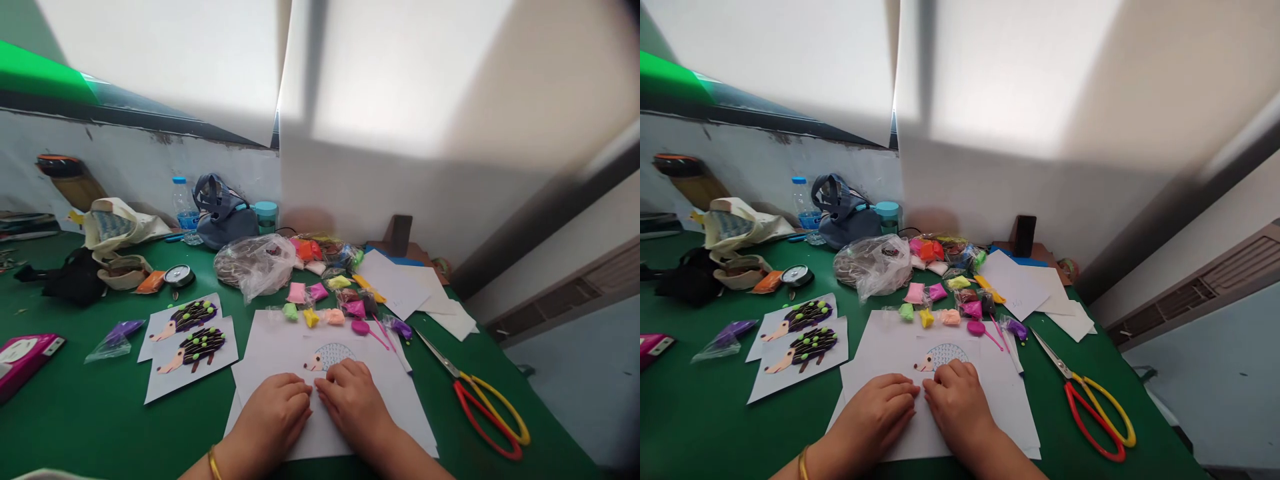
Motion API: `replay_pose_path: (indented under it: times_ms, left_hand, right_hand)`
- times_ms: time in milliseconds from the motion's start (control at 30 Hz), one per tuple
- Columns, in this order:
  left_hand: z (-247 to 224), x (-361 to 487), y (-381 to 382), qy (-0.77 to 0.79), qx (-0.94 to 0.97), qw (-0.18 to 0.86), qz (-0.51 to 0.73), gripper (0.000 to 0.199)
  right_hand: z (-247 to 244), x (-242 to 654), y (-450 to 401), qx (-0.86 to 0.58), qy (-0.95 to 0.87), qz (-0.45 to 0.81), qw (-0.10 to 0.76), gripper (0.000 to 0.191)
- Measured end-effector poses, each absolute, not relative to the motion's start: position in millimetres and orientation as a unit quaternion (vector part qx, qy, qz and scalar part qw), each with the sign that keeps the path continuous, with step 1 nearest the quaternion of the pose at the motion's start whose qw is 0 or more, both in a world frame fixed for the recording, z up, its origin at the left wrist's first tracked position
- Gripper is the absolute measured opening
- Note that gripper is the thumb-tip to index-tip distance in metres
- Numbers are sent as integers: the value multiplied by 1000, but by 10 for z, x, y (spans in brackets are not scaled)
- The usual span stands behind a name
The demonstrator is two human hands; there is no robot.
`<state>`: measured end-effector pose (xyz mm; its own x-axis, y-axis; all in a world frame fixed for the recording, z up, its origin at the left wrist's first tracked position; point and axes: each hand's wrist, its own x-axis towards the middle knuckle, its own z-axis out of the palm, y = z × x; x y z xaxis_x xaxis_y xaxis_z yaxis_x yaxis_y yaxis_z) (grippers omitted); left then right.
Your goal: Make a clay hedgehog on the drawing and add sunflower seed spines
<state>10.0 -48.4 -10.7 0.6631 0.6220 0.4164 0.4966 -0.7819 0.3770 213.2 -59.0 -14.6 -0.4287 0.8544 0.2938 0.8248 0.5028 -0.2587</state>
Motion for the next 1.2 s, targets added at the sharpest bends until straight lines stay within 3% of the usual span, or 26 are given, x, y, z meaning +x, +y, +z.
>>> replay_pose_path:
  times_ms: [133, 367, 533, 800, 1000, 1200]
  left_hand:
    - [-121, 113, -472, 309, 901, 122, 278, 16]
    - [-128, 130, -484, 311, 902, 115, 275, 17]
    - [-112, 134, -486, 308, 900, 110, 288, 18]
    - [-128, 126, -487, 317, 902, 111, 273, 18]
    - [-125, 125, -485, 318, 902, 113, 268, 18]
    - [-119, 129, -489, 320, 903, 114, 262, 18]
  right_hand:
    - [-92, 2270, -725, -469, -861, 52, 188, 36]
    - [-139, 2349, -794, -479, -857, 37, 184, 38]
    - [-171, 2254, -713, -485, -857, 45, 166, 52]
    - [-114, 2325, -748, -481, -854, 51, 191, 30]
    - [-111, 2486, -829, -459, -876, 56, 138, 38]
    - [-138, 2352, -742, -458, -879, 48, 124, 60]
